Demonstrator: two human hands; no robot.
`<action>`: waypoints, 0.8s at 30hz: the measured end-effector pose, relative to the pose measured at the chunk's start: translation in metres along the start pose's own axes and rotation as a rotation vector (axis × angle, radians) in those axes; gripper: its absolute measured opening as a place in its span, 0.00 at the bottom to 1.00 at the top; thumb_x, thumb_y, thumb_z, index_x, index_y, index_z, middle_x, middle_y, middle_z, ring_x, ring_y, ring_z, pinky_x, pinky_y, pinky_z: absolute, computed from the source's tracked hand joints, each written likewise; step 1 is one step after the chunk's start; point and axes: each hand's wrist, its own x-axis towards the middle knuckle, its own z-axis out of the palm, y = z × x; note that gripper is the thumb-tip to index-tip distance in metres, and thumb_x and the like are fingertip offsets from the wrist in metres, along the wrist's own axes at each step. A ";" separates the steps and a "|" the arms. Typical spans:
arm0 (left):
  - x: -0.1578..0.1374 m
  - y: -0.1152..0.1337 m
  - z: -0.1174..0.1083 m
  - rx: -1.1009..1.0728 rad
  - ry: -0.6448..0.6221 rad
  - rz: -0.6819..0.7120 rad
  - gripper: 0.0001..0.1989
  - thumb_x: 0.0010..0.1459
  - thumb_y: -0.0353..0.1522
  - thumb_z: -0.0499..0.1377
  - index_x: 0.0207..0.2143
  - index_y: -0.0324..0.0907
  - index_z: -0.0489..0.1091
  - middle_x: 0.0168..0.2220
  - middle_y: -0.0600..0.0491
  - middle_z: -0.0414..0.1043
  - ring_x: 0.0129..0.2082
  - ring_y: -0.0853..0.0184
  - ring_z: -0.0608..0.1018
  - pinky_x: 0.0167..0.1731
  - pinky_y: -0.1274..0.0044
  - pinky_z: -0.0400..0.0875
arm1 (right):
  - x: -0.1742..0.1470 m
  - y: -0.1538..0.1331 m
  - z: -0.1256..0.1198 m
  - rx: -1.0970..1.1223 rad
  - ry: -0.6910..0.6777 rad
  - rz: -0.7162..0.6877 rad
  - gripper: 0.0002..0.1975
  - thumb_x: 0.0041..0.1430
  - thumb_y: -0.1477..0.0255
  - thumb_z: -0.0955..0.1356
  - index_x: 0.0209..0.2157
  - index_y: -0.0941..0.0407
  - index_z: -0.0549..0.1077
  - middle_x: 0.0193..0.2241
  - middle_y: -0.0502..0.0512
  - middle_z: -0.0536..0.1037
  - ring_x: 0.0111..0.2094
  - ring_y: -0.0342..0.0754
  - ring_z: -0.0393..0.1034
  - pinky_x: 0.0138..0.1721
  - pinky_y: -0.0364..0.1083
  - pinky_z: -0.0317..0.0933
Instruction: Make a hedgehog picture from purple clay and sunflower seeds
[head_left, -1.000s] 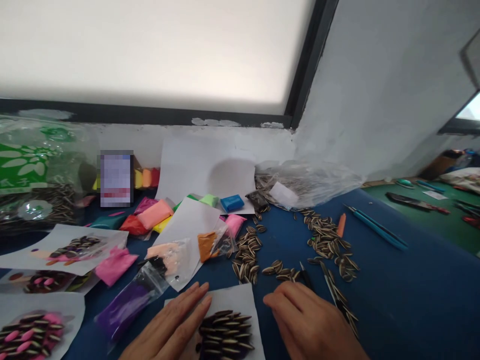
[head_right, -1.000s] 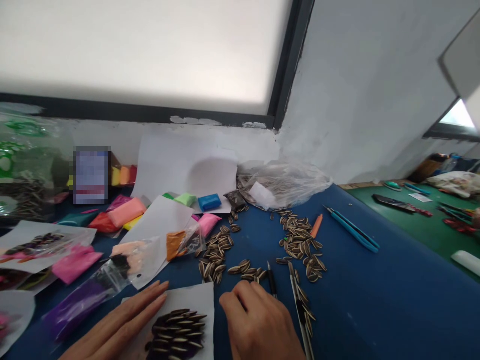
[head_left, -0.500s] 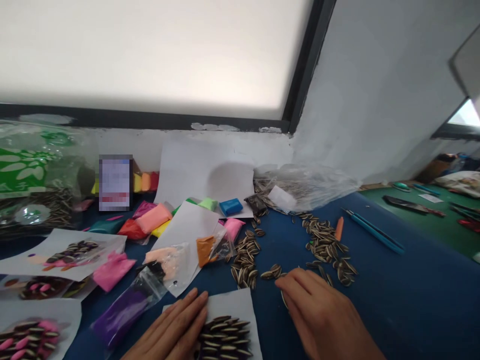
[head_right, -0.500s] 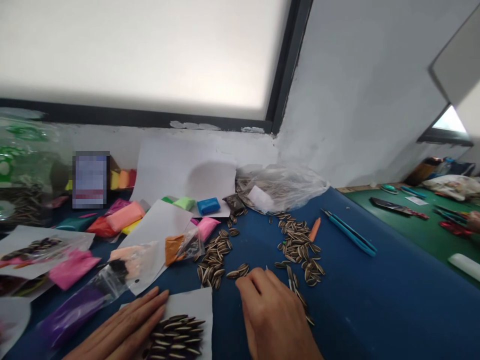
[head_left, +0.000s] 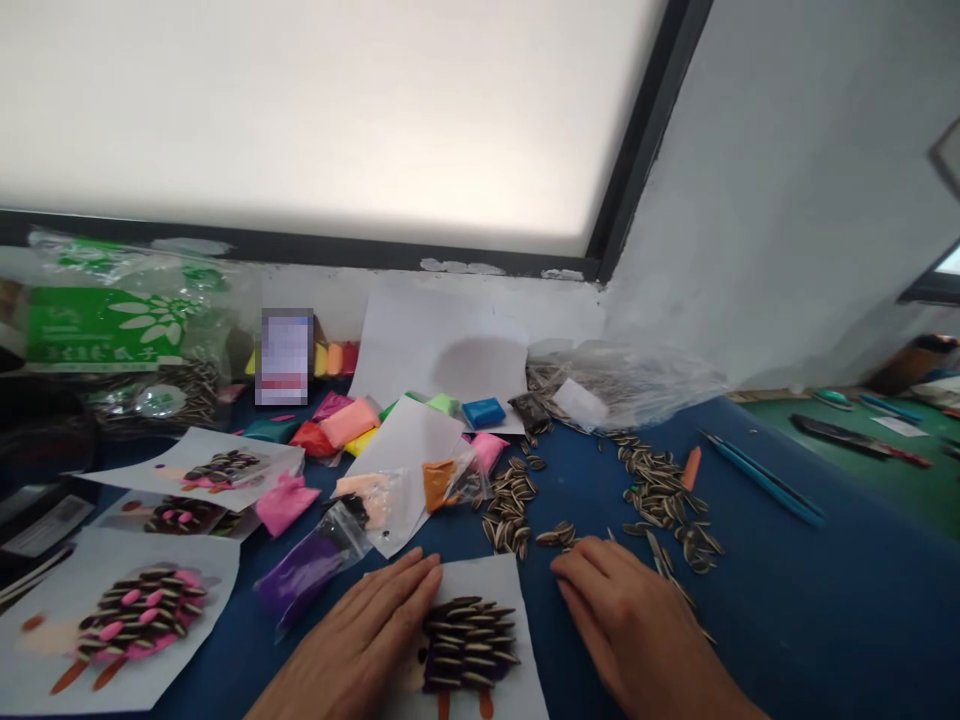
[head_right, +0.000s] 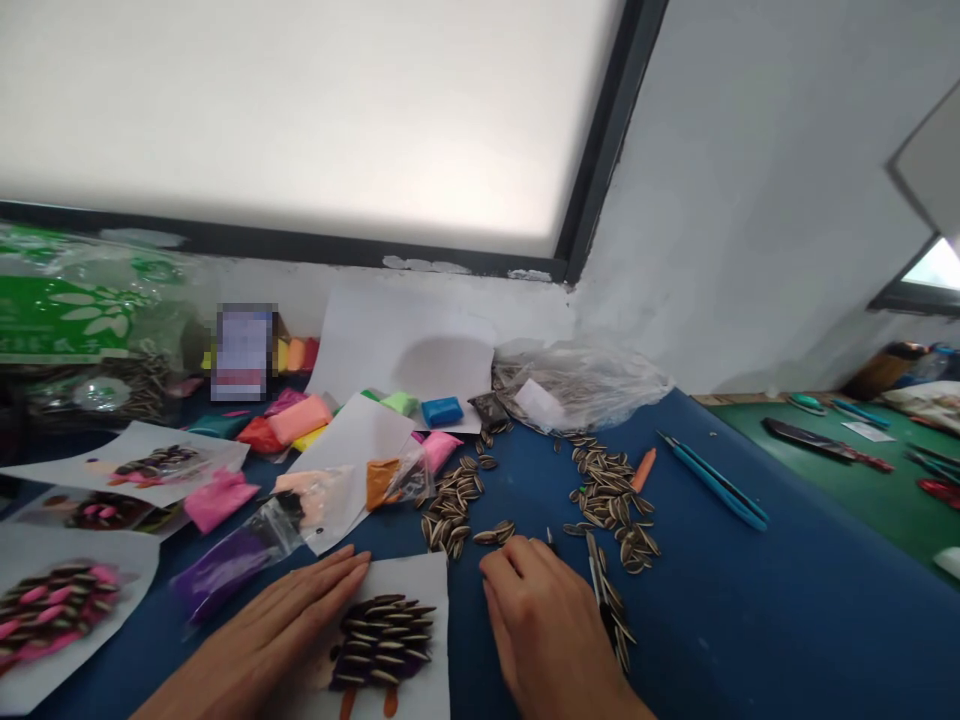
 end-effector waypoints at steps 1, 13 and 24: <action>0.000 0.001 -0.002 -0.017 -0.002 0.009 0.43 0.66 0.47 0.58 0.73 0.55 0.37 0.69 0.49 0.60 0.65 0.48 0.68 0.61 0.59 0.67 | 0.001 0.000 0.000 -0.007 0.000 0.005 0.12 0.64 0.82 0.62 0.36 0.55 0.74 0.33 0.55 0.77 0.32 0.53 0.75 0.31 0.49 0.67; -0.001 -0.027 -0.007 -0.133 0.229 -0.309 0.20 0.68 0.34 0.52 0.60 0.56 0.69 0.60 0.56 0.74 0.59 0.56 0.75 0.55 0.64 0.73 | 0.007 0.003 0.002 -0.101 -0.085 0.088 0.14 0.62 0.86 0.64 0.38 0.56 0.78 0.37 0.57 0.77 0.37 0.55 0.74 0.37 0.52 0.68; -0.006 -0.046 0.019 0.143 0.176 -0.115 0.22 0.70 0.31 0.48 0.62 0.50 0.67 0.64 0.50 0.69 0.64 0.55 0.70 0.60 0.61 0.68 | 0.010 -0.006 -0.001 -0.058 -0.073 0.030 0.14 0.64 0.86 0.64 0.40 0.57 0.78 0.41 0.59 0.78 0.42 0.54 0.72 0.42 0.50 0.68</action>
